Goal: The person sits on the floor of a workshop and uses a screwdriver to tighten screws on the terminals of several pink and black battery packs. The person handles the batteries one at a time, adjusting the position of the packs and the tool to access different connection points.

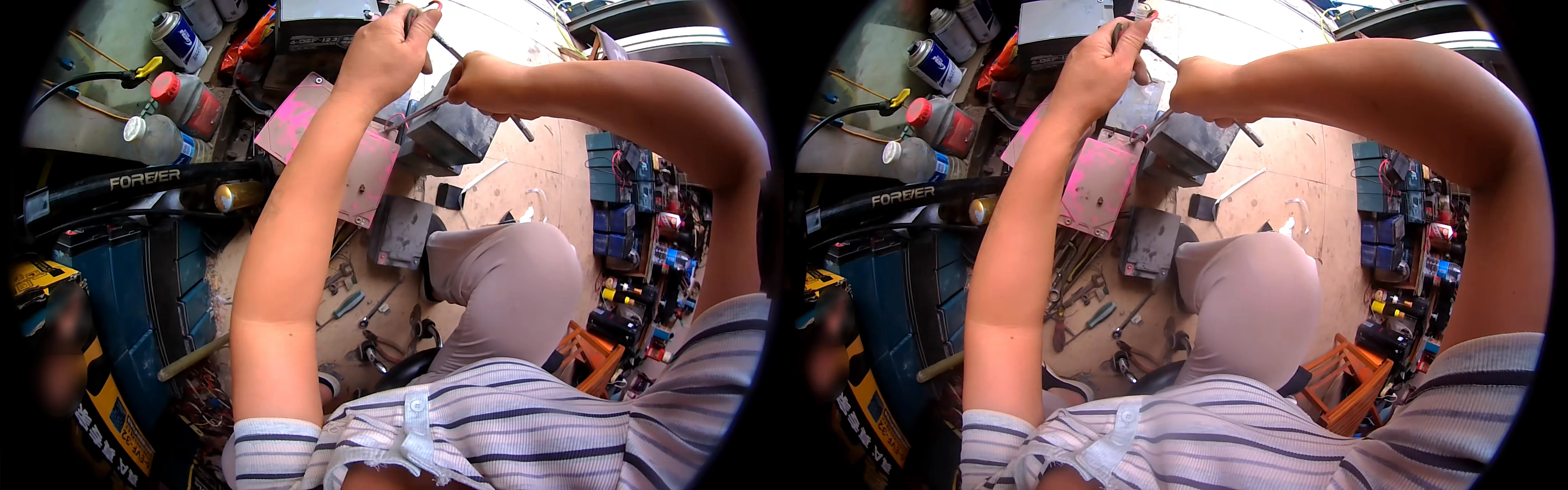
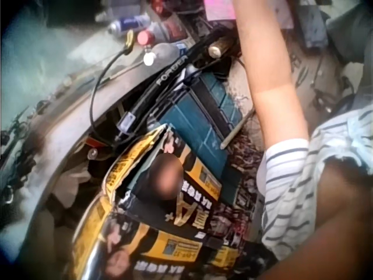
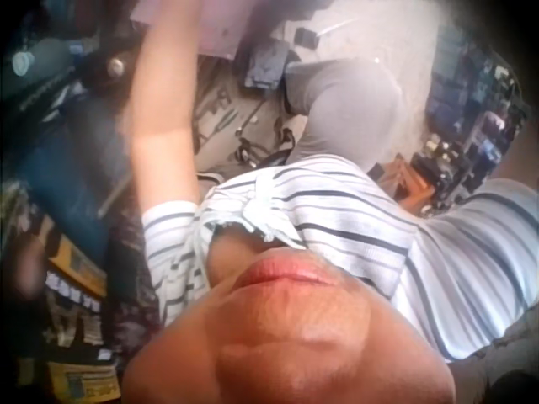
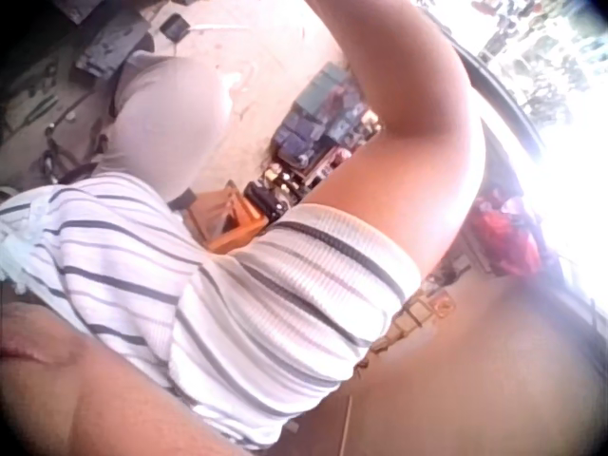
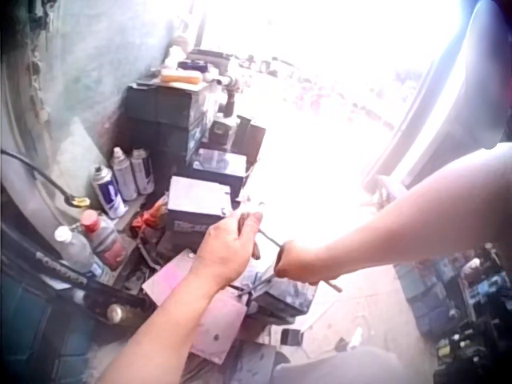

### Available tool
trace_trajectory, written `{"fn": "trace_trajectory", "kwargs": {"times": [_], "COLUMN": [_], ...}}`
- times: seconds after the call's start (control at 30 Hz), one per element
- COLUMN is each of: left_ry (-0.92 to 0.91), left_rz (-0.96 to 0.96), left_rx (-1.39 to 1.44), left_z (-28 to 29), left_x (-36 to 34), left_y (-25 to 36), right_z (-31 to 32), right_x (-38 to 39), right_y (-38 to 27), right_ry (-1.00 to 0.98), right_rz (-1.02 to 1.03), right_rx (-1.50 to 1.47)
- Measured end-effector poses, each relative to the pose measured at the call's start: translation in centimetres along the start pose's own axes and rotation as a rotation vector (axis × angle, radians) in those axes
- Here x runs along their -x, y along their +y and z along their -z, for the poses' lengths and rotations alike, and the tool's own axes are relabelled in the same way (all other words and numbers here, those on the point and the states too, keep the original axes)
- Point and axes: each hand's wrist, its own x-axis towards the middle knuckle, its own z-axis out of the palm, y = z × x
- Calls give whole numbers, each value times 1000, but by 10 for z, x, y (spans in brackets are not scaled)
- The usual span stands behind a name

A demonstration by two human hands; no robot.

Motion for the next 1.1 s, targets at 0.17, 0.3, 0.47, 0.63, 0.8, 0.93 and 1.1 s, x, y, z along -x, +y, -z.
{"fn": "trace_trajectory", "kwargs": {"times": [0.17,0.3,0.47,0.63,0.8,0.93,1.1], "left_ry": [92,170,231,288,375,169,243], "left_rz": [-4,-116,-55,-70,89,468,818], "left_rx": [-64,-111,-40,-99,103,832,1698], "left_z": [2,1,3,3,-8,-19,-41], "left_x": [5,3,12,26,69,105,81], "left_y": [2,-11,-19,-12,-10,-2,-57], "right_z": [-4,-4,-3,7,16,30,30], "right_x": [35,19,34,26,16,12,28], "right_y": [-36,-23,-45,-47,-61,-86,-76], "right_ry": [79,38,84,130,220,134,87], "right_rz": [-9,147,80,252,598,1022,1271], "right_rx": [-27,216,188,527,926,1259,1499]}}
